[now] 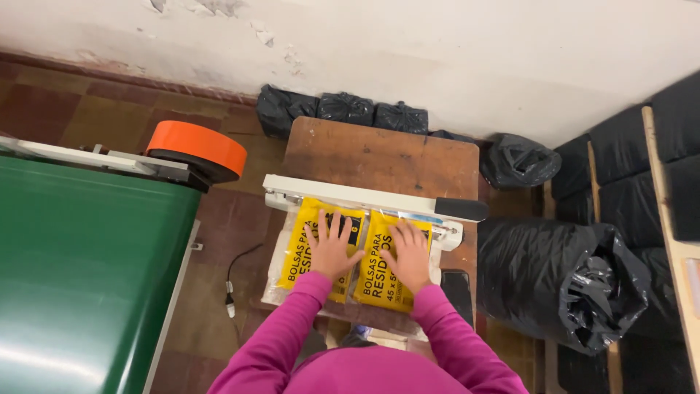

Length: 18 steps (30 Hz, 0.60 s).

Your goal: Folding black plastic garbage bags, inserting them into printed plastic sleeves, and sealing the sleeves using a heat sealer.

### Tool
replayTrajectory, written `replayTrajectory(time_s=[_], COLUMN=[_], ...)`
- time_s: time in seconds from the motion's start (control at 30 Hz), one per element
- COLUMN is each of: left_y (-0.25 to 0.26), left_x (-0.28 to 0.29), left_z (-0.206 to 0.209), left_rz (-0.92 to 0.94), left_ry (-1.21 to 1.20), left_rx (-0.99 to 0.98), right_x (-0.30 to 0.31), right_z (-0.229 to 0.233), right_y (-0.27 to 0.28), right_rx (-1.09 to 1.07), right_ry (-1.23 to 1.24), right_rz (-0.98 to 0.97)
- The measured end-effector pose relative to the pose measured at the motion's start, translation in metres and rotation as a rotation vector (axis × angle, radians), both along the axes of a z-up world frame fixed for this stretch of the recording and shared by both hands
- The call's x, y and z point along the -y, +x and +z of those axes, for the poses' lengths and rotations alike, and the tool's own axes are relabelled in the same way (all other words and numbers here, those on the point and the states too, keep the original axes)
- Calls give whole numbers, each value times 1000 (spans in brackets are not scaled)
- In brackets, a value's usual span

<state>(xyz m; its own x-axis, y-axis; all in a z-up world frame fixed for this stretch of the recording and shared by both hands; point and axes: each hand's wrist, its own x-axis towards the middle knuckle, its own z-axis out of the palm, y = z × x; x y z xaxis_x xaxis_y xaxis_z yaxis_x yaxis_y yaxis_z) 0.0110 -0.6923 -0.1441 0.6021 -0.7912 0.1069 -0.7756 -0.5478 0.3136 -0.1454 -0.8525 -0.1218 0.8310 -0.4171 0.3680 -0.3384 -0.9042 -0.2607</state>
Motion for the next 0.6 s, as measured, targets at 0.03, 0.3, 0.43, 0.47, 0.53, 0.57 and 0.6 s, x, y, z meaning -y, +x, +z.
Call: replayTrajectory(time_s=[0.03,0.3,0.43,0.47,0.53,0.57,0.6], left_y=[1,8,9,10,7,7,5], left_x=[4,16,18,20,19,18,16], left_z=[-4,-11,-10,-8,-8,-7,-7], left_rz=[7,18,31,37,38,44,38], left_ry=[27,77,52,47,39,37,10], left_rx=[-21,-27,-17,-25,-13,-9,19], right_x=[-2,8,51,66,76,82,82], right_z=[-4,67,118,121,106,99,89], right_y=[0,19,46,52,52,53,51], right_rx=[8,40,65,-13,-119,-232,-201], right_ry=[-24,-43,-220,-230,-173,-107,-130], right_rz=[38,167,2,-62,-124,-180,-191])
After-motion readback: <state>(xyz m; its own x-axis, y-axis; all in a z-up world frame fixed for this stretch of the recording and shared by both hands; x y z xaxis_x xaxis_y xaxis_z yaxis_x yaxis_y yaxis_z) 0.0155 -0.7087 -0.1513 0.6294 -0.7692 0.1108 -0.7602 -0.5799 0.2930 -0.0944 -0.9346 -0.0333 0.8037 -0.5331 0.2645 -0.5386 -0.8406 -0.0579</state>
